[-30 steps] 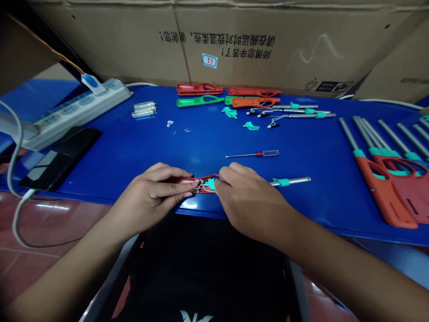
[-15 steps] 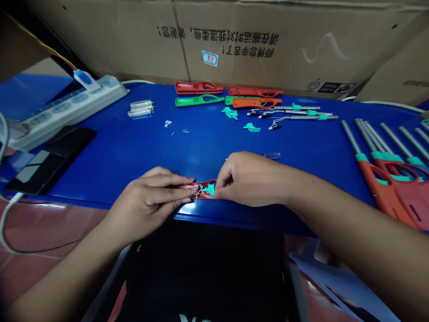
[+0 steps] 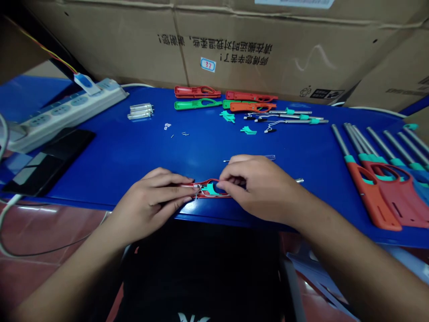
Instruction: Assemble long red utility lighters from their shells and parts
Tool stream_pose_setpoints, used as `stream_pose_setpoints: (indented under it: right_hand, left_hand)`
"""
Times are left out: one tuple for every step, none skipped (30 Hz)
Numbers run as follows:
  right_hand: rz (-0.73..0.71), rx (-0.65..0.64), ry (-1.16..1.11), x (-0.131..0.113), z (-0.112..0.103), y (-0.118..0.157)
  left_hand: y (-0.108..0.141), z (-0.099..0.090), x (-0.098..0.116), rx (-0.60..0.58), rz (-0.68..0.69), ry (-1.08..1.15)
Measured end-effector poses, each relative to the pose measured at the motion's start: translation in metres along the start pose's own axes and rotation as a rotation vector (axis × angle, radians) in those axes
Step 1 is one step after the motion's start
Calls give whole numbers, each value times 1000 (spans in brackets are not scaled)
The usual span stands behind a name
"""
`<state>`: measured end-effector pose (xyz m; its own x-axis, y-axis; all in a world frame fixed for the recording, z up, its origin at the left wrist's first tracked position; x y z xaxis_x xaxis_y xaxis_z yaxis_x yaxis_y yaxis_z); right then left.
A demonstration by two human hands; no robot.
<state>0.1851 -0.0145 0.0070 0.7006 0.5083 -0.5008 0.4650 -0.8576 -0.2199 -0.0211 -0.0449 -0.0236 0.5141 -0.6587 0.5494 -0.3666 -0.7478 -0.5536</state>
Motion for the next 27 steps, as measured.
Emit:
stream_pose_setpoints:
  right_hand:
    - [-52,69,6,0,-3,7]
    - [-110,116,20,-1,-4,16]
    - [-157,141,31,-1,-3,24]
    - [-199,151,49,-2,0,32]
    - [-214,181,99,-2,3,39]
    - [-225,198,148,-2,7,44]
    - [-234,214,190,-3,10,48]
    - [-241,233,227,-4,13,51]
    - [-248,253,255,-5,16,53]
    - [-252,270,275,-6,18,54]
    - [-254,291,288,-6,19,55]
    - [-255,309,298,-6,19,55]
    - [-254,326,305,-7,19,55]
    - [-256,338,311,-7,19,56]
    - [-264,346,317,-7,19,56]
    - [-274,346,326,-8,19,56]
    - [-287,341,340,-9,18,56]
    - [-302,325,358,-10,18,56]
    - [-320,309,378,-11,18,55]
    - [-338,292,400,-13,18,54]
    - [-352,275,425,-14,19,53]
    - [-358,257,451,-14,19,52]
    - [-356,241,474,-14,19,51]
    - [-347,227,489,-14,20,50]
    - [-334,216,493,-12,20,49]
    - [-324,205,485,-11,20,48]
    - [-317,197,463,-8,20,47]
  left_hand:
    - [0,0,0,-4,1,1]
    - [0,1,1,-9,0,1]
    - [0,1,1,-15,-3,0]
    - [1,1,1,-21,-7,-5]
    - [1,1,1,-27,-9,-13]
    - [1,1,2,-35,-6,-25]
    - [1,1,3,-46,2,-41]
    - [1,2,4,-62,14,-60]
    - [1,3,5,-86,27,-83]
    - [1,4,5,-115,37,-107]
    - [1,5,6,-145,42,-129]
    - [1,6,6,-173,43,-146]
    - [1,6,6,-194,41,-156]
    - [1,7,7,-211,35,-161]
    - [0,7,7,-221,30,-161]
    - [0,7,7,-231,22,-159]
    - [-1,7,7,-241,14,-156]
    - [-2,7,7,-251,6,-153]
    - [-2,7,7,-262,-1,-149]
    - [-3,7,7,-277,-7,-144]
    - [-3,8,7,-290,-11,-141]
    - [-4,8,6,-302,-14,-139]
    - [-4,9,6,-314,-15,-137]
    - [-5,10,5,-328,-17,-132]
    - [-5,11,5,-339,-18,-124]
    - [-6,12,4,-345,-19,-116]
    - [-7,12,4,-349,-20,-112]
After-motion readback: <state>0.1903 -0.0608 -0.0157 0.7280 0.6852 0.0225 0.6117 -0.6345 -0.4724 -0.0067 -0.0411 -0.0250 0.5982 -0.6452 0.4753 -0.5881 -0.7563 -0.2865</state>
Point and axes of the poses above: each hand's wrist, its own y-axis away from the middle knuckle, its own z-axis out of the palm, x = y × z, the point moved 5 cm from there along -y, towards the middle knuckle, and after that the axes turned 15 degrees about x, right-handed, at the moved point
